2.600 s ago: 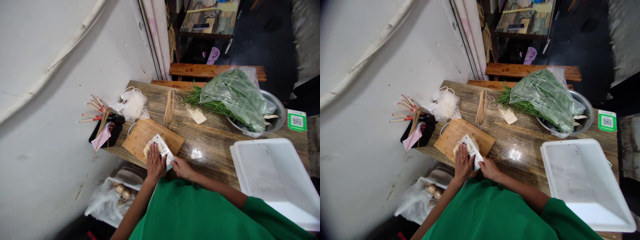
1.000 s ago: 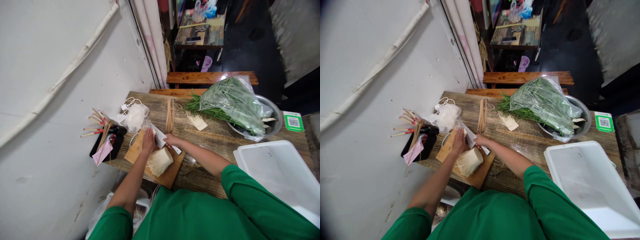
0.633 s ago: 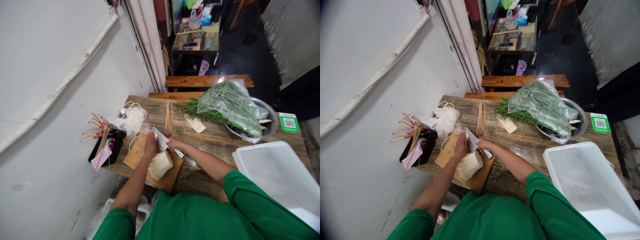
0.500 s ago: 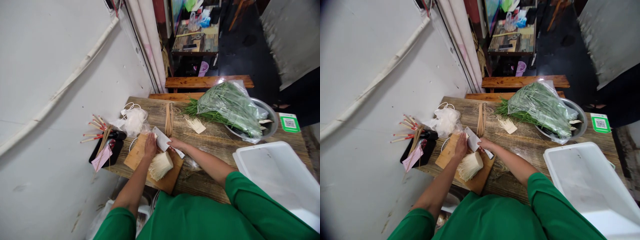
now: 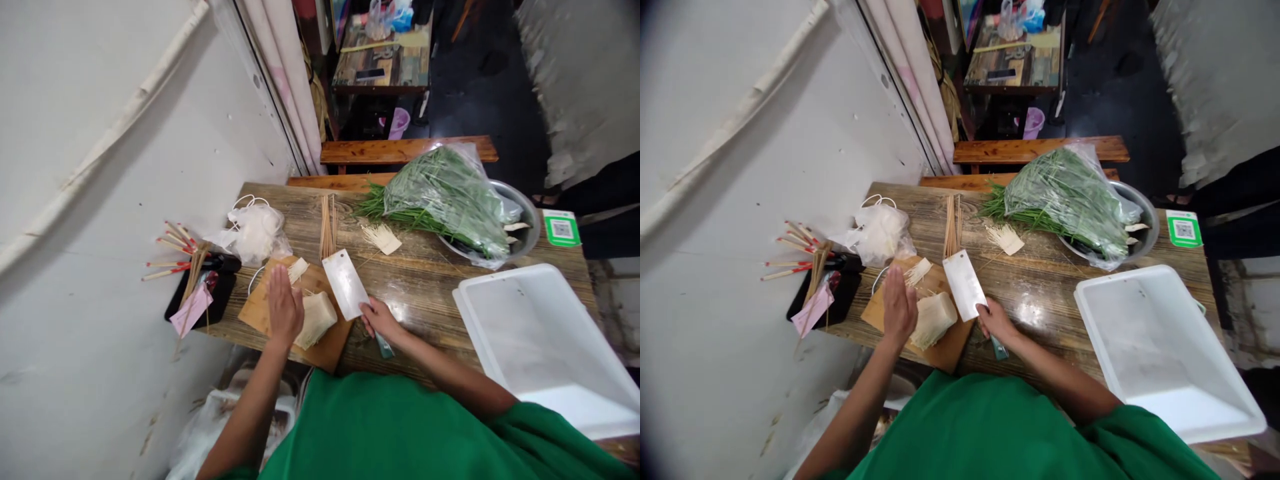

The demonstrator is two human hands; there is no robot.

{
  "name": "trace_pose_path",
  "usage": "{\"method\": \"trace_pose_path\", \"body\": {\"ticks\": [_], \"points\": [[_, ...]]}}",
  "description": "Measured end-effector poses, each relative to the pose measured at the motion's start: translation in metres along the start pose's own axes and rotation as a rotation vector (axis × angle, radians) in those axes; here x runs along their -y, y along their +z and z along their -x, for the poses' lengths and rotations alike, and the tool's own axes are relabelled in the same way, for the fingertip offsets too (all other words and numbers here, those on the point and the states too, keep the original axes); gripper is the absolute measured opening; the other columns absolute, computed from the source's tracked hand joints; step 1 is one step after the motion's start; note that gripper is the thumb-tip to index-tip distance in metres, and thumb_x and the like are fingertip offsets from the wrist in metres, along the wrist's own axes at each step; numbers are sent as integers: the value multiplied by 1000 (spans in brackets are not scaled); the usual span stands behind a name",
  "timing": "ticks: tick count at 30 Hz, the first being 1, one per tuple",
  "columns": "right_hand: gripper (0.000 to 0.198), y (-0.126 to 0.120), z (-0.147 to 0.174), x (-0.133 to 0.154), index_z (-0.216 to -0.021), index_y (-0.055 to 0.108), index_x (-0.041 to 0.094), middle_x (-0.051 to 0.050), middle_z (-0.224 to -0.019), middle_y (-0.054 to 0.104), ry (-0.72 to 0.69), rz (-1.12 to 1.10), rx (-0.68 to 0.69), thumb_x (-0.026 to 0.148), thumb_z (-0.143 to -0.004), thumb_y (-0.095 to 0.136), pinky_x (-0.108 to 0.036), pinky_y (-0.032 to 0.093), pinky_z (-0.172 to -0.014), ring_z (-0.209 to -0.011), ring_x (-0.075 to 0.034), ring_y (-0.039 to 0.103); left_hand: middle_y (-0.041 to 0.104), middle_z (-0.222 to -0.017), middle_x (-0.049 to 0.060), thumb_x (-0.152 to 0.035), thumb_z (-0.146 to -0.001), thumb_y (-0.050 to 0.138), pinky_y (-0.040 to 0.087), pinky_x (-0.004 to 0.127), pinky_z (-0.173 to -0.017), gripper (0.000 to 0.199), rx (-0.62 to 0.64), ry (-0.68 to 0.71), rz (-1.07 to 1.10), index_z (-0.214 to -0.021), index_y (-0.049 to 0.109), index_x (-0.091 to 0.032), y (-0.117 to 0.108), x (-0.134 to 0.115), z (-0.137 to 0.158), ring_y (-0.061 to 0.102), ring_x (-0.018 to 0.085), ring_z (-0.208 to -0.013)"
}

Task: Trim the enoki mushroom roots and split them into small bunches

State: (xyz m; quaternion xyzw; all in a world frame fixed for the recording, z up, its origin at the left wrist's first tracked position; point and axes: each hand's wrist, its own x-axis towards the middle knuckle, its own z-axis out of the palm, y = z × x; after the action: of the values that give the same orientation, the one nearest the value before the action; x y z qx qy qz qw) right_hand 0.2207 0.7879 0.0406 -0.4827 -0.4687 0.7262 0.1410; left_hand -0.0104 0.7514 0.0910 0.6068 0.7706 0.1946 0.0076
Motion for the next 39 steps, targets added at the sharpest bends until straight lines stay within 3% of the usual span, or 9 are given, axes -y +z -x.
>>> {"method": "trace_pose_path", "body": {"ticks": [4,8,39], "points": [[28,7,36,-18,-74,34,21,11,-50,41,52,-51,49,47,-79,40,-18,30,-28,-29,-6,39,22,-146,16,-32,-90,32,16,49,-110,61,123,86,13,-143,8,-13,16,-37,51,13,24,-136],[26,11,46,-19,-74,36,20,10,-50,42,45,-52,53,46,-80,39,-17,29,-29,-29,-6,39,23,-145,18,-36,-89,36,15,50,-110,64,127,68,1,-143,11,-11,37,-42,71,14,26,-135],[19,11,41,-25,-75,35,20,10,-50,40,45,45,96,37,-84,37,-16,28,-28,-30,-6,40,19,-146,17,-36,-89,35,18,50,-109,63,128,68,-39,-142,13,-10,48,-32,70,11,27,-136]]}}
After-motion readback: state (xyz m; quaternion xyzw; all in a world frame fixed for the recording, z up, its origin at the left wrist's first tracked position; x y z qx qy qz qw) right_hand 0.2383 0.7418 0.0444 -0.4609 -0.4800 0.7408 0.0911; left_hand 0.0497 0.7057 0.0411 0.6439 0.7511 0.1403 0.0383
